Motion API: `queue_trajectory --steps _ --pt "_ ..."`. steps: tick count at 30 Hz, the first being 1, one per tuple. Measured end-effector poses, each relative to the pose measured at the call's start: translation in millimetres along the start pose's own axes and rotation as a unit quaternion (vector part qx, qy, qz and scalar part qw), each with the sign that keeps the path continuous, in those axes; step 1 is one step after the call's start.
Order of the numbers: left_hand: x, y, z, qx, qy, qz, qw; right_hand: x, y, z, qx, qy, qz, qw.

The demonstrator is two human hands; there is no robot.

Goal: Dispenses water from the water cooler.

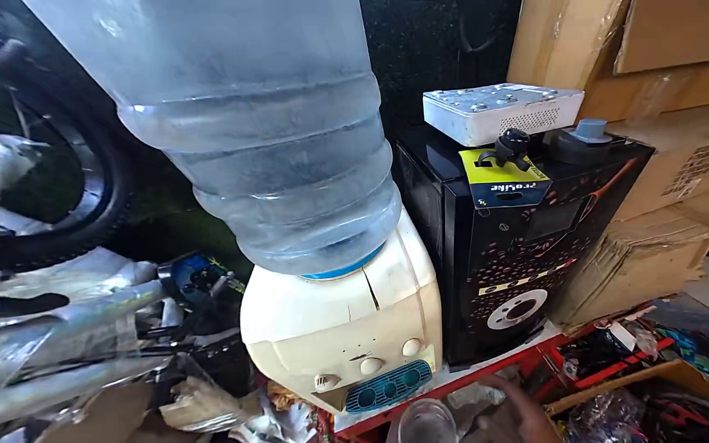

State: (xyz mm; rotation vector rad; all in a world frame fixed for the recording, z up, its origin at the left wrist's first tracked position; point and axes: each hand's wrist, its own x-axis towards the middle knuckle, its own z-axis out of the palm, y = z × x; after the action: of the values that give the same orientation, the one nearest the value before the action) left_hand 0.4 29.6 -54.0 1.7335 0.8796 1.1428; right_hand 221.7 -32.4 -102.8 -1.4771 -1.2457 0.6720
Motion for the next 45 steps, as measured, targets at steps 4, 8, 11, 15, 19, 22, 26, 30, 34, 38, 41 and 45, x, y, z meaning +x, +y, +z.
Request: queue_trajectory --steps 4,8,11,15,19,22,26,30,34,38,41,45 --pt "4.9 -97.5 7.2 0.093 0.007 -0.105 0.990 58.6 -21.1 25.6 -0.085 0.048 -0.056 0.994" --pt "15.2 -154.1 17.1 0.102 0.006 -0.171 0.980 102.5 -39.6 46.3 -0.181 0.047 -0.015 0.982" --pt "30.1 -166.6 21.3 0.082 0.005 -0.164 0.983 112.8 -40.1 62.9 -0.263 0.096 -0.039 0.959" --pt "58.1 -162.2 19.8 0.074 -0.011 -0.137 0.988 104.3 -38.8 80.8 -0.279 0.126 -0.083 0.948" --pt "76.1 -159.6 20.5 0.060 0.000 -0.157 0.986 117.6 -36.0 88.2 -0.255 0.105 -0.033 0.961" --pt "84.4 -160.3 23.6 0.023 0.018 -0.128 0.991 126.2 -39.4 82.6 -0.261 0.071 0.003 0.963" --pt "87.5 -160.8 28.2 0.010 0.027 -0.101 0.994 130.0 -49.9 86.1 -0.220 0.051 0.090 0.970" --pt "86.6 -166.5 26.4 0.020 0.021 -0.095 0.995 134.4 -57.7 95.5 -0.225 0.080 0.136 0.961" --pt "83.7 -179.8 26.1 0.017 0.021 -0.095 0.995 132.5 -52.1 97.8 -0.250 0.100 0.122 0.955" --pt "84.6 -179.4 29.4 0.025 0.013 -0.110 0.994 133.0 -48.0 98.2 -0.251 0.109 0.115 0.955" --pt "81.4 -179.1 30.5 0.015 0.008 -0.106 0.994 132.7 -49.3 98.9 -0.244 0.110 0.116 0.956" --pt "79.6 -179.0 31.4 0.016 0.013 -0.089 0.996 132.4 -50.6 98.4 -0.245 0.109 0.121 0.956"
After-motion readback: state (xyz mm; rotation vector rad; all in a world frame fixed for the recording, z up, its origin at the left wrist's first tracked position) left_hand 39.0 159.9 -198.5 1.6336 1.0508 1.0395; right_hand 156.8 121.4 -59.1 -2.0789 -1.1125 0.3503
